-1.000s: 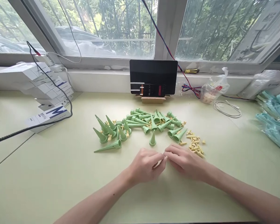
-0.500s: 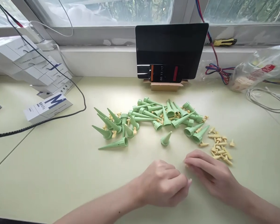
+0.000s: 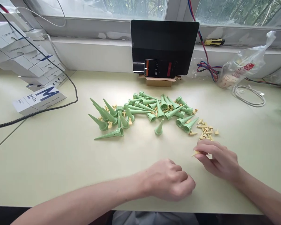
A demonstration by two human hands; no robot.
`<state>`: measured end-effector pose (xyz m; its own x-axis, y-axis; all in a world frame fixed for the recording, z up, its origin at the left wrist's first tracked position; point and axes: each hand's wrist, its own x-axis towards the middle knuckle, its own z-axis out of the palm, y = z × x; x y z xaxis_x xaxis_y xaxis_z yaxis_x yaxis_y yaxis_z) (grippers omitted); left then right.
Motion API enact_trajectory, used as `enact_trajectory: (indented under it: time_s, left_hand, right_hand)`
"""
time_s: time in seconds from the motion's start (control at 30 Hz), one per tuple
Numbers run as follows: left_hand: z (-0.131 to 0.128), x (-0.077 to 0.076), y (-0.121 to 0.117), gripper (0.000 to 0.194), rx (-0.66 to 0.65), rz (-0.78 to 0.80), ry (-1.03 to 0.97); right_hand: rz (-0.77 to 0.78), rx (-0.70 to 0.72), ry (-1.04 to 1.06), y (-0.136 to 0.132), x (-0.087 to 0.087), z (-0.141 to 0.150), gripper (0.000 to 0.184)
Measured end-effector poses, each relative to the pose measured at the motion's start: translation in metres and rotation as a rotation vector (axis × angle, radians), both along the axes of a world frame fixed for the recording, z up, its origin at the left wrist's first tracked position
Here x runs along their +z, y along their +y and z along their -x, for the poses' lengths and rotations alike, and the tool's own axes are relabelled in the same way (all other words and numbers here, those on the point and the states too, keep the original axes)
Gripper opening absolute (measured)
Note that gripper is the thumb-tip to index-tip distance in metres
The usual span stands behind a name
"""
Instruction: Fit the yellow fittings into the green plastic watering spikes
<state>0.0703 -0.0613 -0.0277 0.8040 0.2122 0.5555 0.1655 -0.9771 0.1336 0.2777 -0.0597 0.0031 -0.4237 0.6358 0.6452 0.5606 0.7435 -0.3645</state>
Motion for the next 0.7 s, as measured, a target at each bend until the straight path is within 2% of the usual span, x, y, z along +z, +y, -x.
enact_trajectory:
  time_s: [0.17,0.27,0.37,0.5,0.6,0.7]
  left_hand:
    - [-0.003,0.003,-0.003,0.035,-0.043,0.006,0.005]
    - [-0.002,0.007,-0.003,0.032,-0.066,0.052,-0.005]
    - [0.0,0.01,-0.002,0.03,-0.106,0.083,-0.023]
    - [0.0,0.01,0.001,0.024,-0.096,0.081,-0.037]
    - [-0.001,0.01,0.004,0.023,-0.063,0.046,-0.064]
    - [-0.003,0.009,0.006,0.03,-0.006,0.045,-0.13]
  right_hand:
    - [-0.115,-0.113,-0.052,0.006,-0.003,-0.007,0.009]
    - [-0.134,-0.117,-0.009,0.013,-0.003,-0.009,0.013]
    - [-0.142,-0.112,0.013,0.021,-0.004,-0.01,0.009]
    - [-0.168,-0.181,0.003,0.027,-0.007,-0.01,0.008]
    - [-0.143,-0.15,-0.01,0.028,-0.011,-0.008,0.007]
    - [-0.112,-0.126,0.014,0.03,-0.014,-0.006,0.01]
